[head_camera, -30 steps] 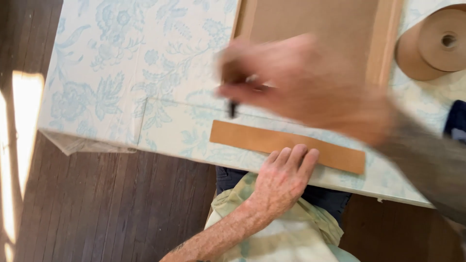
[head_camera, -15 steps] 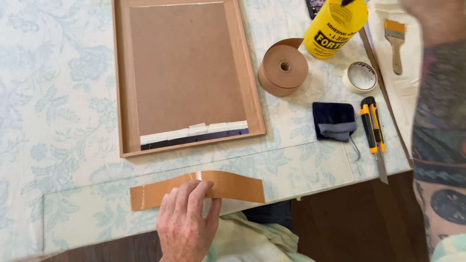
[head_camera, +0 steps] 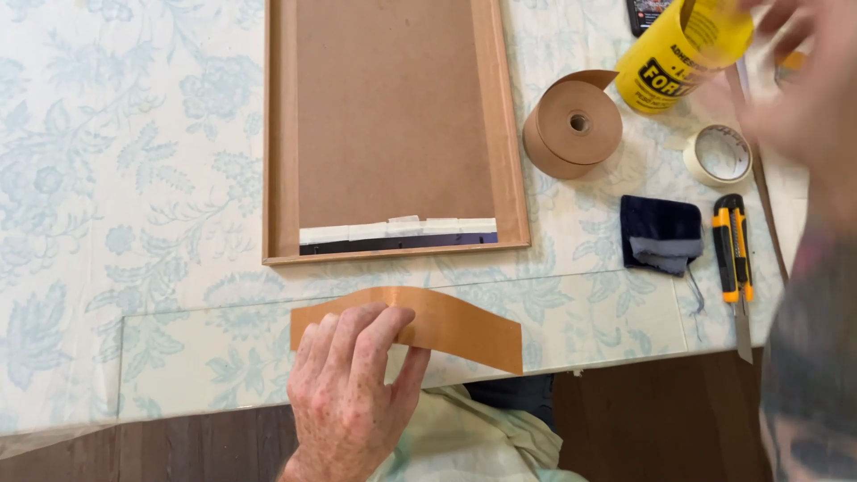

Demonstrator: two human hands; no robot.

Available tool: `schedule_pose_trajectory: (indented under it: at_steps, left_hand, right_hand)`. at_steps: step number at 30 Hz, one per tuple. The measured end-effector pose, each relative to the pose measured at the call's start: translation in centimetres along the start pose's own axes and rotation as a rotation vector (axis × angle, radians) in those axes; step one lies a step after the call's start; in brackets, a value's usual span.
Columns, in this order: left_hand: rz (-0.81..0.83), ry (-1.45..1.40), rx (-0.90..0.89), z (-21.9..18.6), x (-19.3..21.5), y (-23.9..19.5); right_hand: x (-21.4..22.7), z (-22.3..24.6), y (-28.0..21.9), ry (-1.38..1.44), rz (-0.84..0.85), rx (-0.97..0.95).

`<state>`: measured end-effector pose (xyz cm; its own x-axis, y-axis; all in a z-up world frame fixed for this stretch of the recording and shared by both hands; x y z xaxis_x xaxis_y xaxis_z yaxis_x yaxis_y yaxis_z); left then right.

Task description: Applying brown paper sealing tape to the back of a wooden picture frame using a utility knife and a brush.

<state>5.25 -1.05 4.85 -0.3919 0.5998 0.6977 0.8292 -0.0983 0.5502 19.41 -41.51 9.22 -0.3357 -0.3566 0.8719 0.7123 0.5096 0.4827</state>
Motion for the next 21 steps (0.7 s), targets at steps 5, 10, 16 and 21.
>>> schedule_pose_trajectory:
  at_steps: [5, 10, 16, 21]
  left_hand:
    - [-0.044, -0.066, 0.022, 0.4, 1.3, 1.5]
    - [-0.111, -0.105, 0.032, 0.5, 2.9, 2.2]
    - [-0.157, -0.2, 0.095, 1.1, 5.2, 2.3]
    - [-0.116, -0.368, 0.244, 2.5, 7.3, 2.4]
  right_hand:
    - [-2.4, 19.2, -1.5, 0.172, 0.14, 0.25]
    - [-3.0, 22.3, -0.9, 0.073, -0.082, 0.401]
    - [0.3, 25.0, 4.4, 0.095, -0.243, 0.582]
    - [3.6, 28.5, 9.3, 0.154, -0.126, 0.745]
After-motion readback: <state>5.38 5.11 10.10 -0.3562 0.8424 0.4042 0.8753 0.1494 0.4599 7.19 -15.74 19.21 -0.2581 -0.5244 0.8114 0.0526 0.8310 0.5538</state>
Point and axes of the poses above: each hand's wrist, its own y-axis towards the middle knuckle, its own x-axis out of the back of the hand, z = x × y, the point moved 6 cm from there along y, towards the middle knuckle, and after that the axes turned 11 degrees about x, right-handed, at the moved point
